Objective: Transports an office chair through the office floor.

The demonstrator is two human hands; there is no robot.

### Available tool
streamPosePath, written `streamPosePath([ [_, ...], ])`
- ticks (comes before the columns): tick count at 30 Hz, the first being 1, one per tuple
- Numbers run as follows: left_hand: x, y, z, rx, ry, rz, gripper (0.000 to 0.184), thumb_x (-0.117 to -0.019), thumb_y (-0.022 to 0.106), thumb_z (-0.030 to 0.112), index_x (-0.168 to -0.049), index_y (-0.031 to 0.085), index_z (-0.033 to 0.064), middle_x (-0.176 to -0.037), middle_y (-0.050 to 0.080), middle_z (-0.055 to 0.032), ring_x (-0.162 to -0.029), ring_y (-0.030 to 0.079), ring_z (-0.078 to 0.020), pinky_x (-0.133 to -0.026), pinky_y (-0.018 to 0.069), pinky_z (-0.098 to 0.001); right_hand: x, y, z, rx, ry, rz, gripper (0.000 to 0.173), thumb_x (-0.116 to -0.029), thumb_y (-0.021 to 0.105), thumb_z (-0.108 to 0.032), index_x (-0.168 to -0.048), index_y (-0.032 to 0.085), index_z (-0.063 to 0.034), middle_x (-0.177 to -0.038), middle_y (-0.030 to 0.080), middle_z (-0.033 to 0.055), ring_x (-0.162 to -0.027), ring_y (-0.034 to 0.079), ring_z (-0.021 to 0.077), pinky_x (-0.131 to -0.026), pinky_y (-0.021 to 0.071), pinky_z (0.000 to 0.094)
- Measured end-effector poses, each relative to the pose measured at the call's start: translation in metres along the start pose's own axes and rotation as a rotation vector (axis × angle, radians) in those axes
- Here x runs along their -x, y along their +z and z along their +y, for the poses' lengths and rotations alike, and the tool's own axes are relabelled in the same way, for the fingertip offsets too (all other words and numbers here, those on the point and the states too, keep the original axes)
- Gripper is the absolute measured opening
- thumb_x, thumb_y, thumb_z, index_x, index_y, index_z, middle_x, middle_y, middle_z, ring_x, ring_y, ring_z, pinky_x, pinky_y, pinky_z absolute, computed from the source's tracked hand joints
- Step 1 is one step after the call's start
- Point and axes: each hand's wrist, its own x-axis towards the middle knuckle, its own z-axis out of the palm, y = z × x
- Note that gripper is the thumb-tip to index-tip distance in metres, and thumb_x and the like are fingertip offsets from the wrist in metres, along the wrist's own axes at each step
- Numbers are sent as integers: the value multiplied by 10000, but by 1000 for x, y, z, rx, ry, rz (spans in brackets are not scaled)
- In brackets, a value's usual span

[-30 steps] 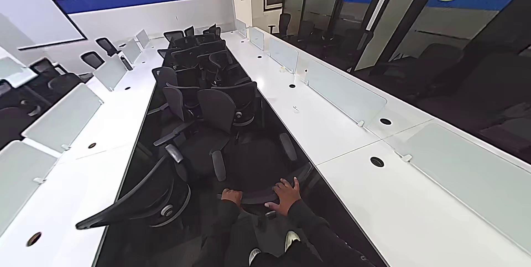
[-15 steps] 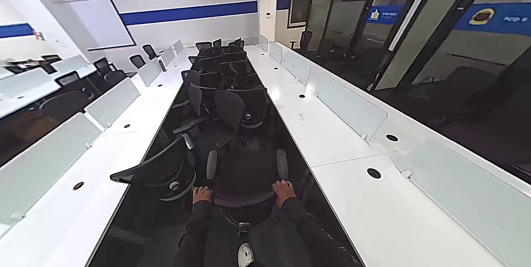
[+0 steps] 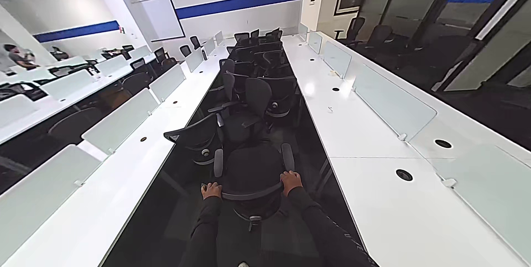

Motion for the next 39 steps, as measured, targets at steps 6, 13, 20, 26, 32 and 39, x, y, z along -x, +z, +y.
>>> streamPosePath([
  [6,60,29,-25,16,-12,11,516,-816,765,303,-1327,697,282,-1461,611,45,-1448,454,-275,-1236,163,-666,44,12,-21,42,-12,-5,532,-707,837,-181,-1222,711,-127,-1333,665,84,-1342,535,326,-1149,364,602],
  [13,128,52,-69,26,21,0,551,-786,795,312,-1325,692,253,-1464,607,23,-1464,433,-296,-1233,167,-679,115,36,-64,54,33,-13,545,-712,838,-216,-1236,709,-142,-1348,659,70,-1366,518,313,-1157,366,583],
  [20,196,78,-120,44,20,7,503,-809,775,276,-1306,701,255,-1459,614,20,-1471,428,-287,-1240,159,-671,197,68,-117,61,73,-8,575,-708,843,-255,-1257,703,-155,-1363,653,66,-1370,515,313,-1142,381,591],
  [26,260,107,-160,69,-19,-20,453,-876,717,189,-1325,692,242,-1500,585,25,-1493,403,-284,-1247,152,-657,264,96,-156,79,68,-31,630,-697,849,-292,-1292,687,-157,-1387,643,54,-1372,515,308,-1147,375,588],
  [32,326,138,-194,113,-54,-3,416,-917,683,154,-1324,698,238,-1484,601,12,-1490,412,-283,-1252,154,-652,329,116,-180,87,-23,-21,625,-722,844,-286,-1305,677,-132,-1392,639,76,-1368,516,326,-1139,369,609],
  [39,420,169,-215,132,-173,-22,448,-941,640,93,-1360,677,246,-1507,580,31,-1496,406,-257,-1255,175,-628,401,140,-189,111,-203,-47,632,-745,823,-276,-1339,658,-138,-1402,629,85,-1364,516,334,-1141,372,607],
])
